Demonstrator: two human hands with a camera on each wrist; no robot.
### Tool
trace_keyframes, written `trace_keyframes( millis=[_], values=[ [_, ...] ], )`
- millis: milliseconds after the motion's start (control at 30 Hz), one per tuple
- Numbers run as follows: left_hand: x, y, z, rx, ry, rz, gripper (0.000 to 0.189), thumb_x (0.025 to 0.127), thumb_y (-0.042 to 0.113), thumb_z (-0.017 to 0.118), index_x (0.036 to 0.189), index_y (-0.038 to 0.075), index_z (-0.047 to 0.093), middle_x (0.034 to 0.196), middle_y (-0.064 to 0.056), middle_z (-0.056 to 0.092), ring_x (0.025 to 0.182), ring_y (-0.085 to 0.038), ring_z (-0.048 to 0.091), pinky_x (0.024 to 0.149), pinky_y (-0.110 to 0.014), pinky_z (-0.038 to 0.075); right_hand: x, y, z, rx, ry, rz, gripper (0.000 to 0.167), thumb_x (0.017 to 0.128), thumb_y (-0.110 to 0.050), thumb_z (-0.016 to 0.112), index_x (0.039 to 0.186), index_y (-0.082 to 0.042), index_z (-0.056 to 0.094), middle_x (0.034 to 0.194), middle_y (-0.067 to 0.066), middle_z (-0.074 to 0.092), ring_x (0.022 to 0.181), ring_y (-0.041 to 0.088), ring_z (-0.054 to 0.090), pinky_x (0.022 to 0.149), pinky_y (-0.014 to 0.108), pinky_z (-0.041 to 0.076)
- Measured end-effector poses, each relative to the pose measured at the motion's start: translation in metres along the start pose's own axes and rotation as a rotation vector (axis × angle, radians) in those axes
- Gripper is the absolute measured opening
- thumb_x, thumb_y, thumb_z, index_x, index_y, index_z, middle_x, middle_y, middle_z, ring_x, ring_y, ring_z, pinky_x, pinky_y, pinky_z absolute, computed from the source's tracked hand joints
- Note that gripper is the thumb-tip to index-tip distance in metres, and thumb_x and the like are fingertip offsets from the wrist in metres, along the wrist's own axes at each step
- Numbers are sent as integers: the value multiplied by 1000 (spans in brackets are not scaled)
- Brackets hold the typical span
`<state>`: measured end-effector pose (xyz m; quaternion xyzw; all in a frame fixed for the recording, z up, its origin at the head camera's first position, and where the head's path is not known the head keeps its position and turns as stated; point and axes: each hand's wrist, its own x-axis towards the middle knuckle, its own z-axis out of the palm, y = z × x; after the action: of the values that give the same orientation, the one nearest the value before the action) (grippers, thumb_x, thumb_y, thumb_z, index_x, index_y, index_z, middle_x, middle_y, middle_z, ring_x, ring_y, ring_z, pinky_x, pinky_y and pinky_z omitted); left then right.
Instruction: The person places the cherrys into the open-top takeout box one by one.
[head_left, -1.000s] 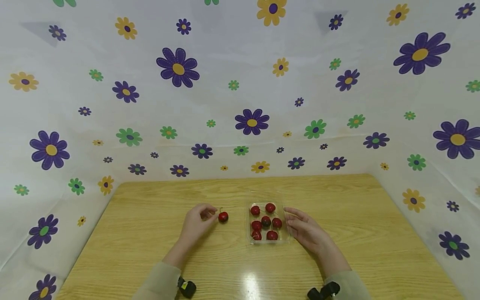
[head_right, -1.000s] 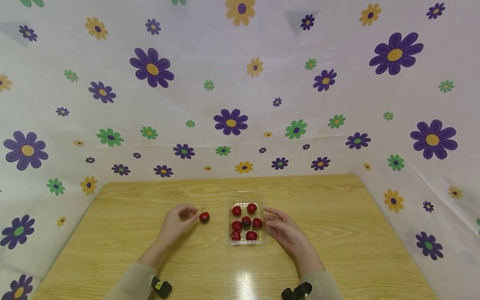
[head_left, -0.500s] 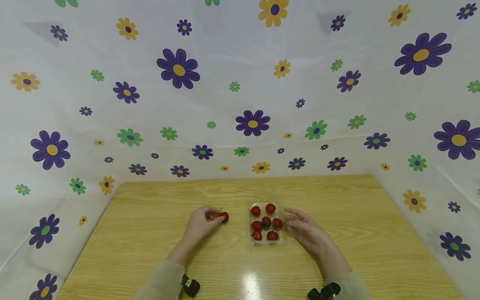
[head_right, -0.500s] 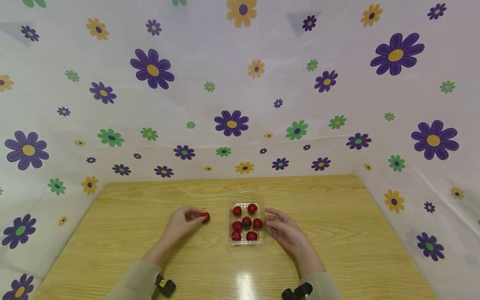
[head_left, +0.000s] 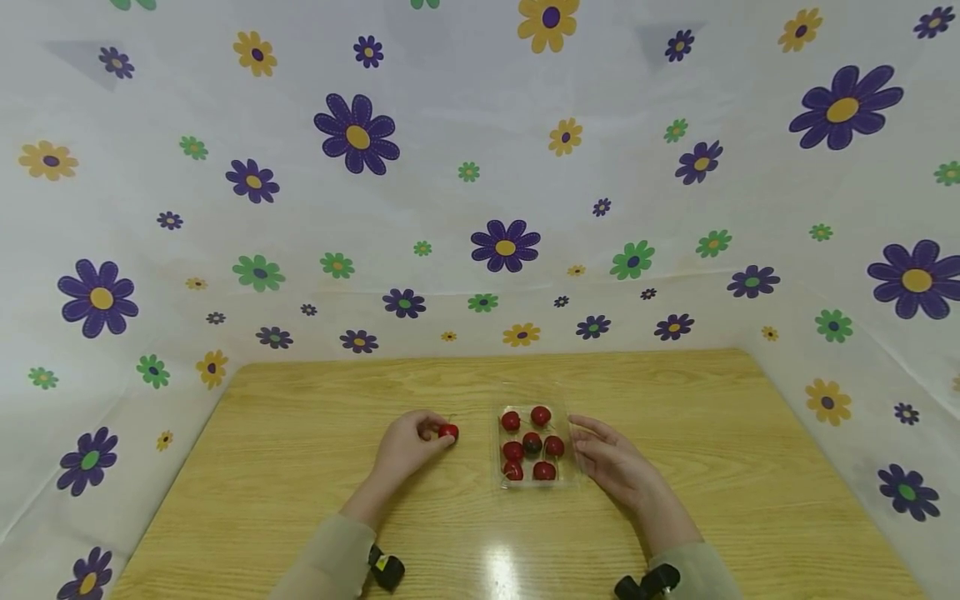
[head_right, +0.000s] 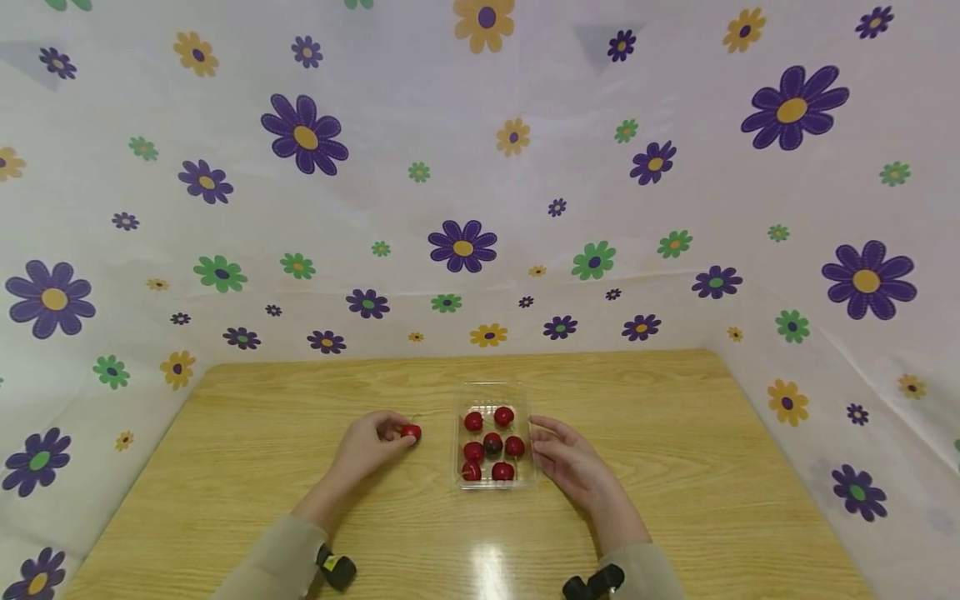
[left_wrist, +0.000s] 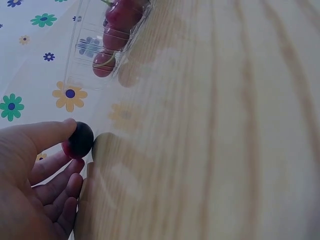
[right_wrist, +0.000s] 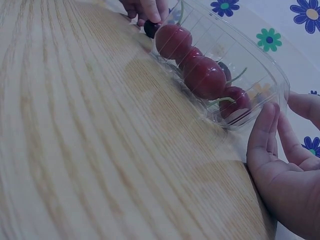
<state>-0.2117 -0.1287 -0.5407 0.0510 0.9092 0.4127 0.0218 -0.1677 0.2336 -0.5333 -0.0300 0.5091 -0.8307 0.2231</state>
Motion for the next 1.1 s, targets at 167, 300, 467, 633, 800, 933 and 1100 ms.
trace_keyframes(
  millis=[167,300,467,633,800,933,1100],
  values=[
    [0,0,0,-16,0,-4,26,89,19,87,110,8,78,89,-3,71,80,-13,58,73,-32,50,1,0,-1,-2,2,0,41,109,5,47,133,-23,64,118,-5,64,106,3,65,93,18,56],
    [0,-1,-1,-29,10,-8,26,89,17,87,111,8,78,89,-3,71,80,-13,59,73,-31,50,1,1,-1,-5,1,0,41,109,5,48,132,-24,65,119,-5,64,106,3,64,93,18,56],
    [1,-2,-1,-46,16,11,25,88,14,87,110,8,78,89,-3,73,80,-12,60,74,-30,52,1,0,-1,-6,1,0,41,109,5,47,131,-25,65,120,-5,65,106,3,64,94,18,56],
    [2,-3,-1,-95,11,33,26,88,9,86,112,4,77,94,-8,75,83,-14,64,74,-27,56,1,0,0,-6,2,0,41,109,5,47,130,-25,65,120,-5,65,106,3,64,94,18,56],
    [2,-2,-1,-128,5,35,27,89,6,85,114,3,76,101,-10,76,87,-15,67,75,-24,57,1,0,0,-2,-5,0,42,109,5,47,130,-25,65,119,-5,65,105,3,65,94,18,56],
    [2,0,-1,-155,12,35,27,90,7,85,116,5,77,104,-9,77,88,-14,67,77,-23,57,0,-1,0,5,-17,-6,42,109,5,47,131,-25,65,119,-5,65,105,3,65,94,18,56],
    [1,2,-1,-196,23,44,28,90,7,84,117,7,77,105,-9,77,89,-15,68,79,-24,57,1,-1,0,13,-27,-8,43,109,6,46,131,-25,66,119,-6,66,106,3,65,95,19,56]
  ],
)
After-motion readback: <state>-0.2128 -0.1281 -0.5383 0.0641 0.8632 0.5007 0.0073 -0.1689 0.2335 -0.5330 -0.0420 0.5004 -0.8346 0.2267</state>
